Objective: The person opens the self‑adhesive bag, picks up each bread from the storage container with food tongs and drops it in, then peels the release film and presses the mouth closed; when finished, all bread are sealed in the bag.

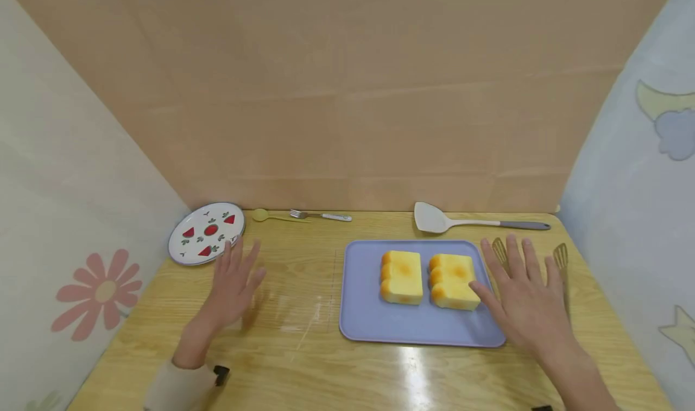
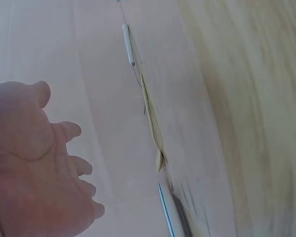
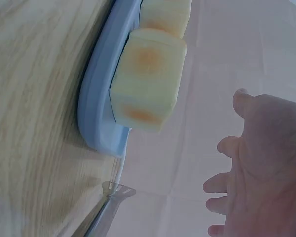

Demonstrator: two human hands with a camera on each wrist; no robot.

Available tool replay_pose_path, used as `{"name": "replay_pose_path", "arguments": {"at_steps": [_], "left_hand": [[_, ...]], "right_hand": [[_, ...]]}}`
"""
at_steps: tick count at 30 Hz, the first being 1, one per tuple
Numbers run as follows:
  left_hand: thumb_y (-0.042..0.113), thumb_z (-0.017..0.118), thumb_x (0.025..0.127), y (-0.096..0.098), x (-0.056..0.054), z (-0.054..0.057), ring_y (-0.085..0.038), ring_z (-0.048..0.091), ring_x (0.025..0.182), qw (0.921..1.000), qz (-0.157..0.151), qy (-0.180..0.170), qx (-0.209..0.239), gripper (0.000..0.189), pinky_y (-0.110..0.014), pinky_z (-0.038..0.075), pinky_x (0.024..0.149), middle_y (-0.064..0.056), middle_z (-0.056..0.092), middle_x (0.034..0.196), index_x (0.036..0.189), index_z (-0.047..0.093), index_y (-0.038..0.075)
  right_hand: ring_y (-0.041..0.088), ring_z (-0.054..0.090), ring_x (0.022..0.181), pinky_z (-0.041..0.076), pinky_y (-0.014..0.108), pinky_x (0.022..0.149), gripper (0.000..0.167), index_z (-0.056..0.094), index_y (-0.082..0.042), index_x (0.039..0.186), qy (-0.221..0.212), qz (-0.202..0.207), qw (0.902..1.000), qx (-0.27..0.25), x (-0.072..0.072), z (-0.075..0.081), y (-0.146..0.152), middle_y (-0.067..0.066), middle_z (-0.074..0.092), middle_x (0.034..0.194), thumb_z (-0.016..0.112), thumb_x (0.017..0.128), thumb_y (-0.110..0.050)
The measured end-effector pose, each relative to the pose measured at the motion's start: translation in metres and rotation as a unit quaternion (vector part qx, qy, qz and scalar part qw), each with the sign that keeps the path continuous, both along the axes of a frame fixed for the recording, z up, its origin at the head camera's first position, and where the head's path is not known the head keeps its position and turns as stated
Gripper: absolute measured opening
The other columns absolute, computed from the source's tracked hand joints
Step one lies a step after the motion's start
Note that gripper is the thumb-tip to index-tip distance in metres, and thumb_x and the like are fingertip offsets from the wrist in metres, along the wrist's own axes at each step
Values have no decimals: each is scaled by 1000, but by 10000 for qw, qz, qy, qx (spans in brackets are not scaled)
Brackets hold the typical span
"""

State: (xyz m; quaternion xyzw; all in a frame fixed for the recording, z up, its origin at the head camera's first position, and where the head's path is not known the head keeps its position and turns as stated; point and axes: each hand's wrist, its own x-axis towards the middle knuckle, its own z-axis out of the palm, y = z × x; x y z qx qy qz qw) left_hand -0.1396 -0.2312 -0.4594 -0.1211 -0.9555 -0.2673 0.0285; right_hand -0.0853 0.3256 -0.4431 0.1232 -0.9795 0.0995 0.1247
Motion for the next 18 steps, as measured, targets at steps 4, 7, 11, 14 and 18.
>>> {"name": "replay_pose_path", "arguments": {"at_steps": [4, 7, 11, 14, 18], "left_hand": [[29, 47, 119, 7, 2, -4, -56, -14, 166, 9997, -158, 79, 185, 64, -77, -8, 129, -35, 3, 180, 175, 27, 5], [28, 48, 119, 11, 3, -10, -59, -7, 166, 9989, -339, 141, 283, 62, -78, -4, 129, -35, 10, 179, 173, 32, 3], [24, 53, 117, 18, 4, -18, -65, 3, 163, 9951, -663, 60, 730, 60, -81, 0, 128, -38, 19, 176, 169, 38, -1], [17, 56, 115, 24, 4, -22, -66, 8, 162, 9905, -860, -101, 1066, 57, -82, 2, 128, -38, 25, 174, 166, 44, -5], [13, 57, 115, 33, 3, -26, -63, 14, 162, 9880, -985, -297, 1154, 52, -78, 6, 130, -38, 31, 172, 162, 49, -7]], "right_hand": [[51, -7, 169, -11, 77, 129, 80, 9, -18, 180, 26, 62, 9999, -134, 0, -2, -3, 35, 7, 180, 52, 117, -44], [53, -3, 169, -9, 78, 129, 79, 12, -18, 180, 10, 91, 9997, -227, 0, -4, -6, 36, 11, 179, 53, 117, -44], [55, 9, 167, 0, 79, 129, 79, 18, -19, 179, 177, 209, 9992, -293, -1, -6, -13, 37, 23, 176, 58, 115, -43], [53, 14, 167, 3, 79, 129, 79, 24, -17, 178, 301, 378, 9982, -369, -1, -7, -22, 36, 28, 174, 62, 114, -42], [53, 20, 165, 4, 76, 130, 78, 29, -15, 177, 383, 578, 9967, -413, -1, -7, -38, 33, 30, 175, 63, 113, -44]]}}
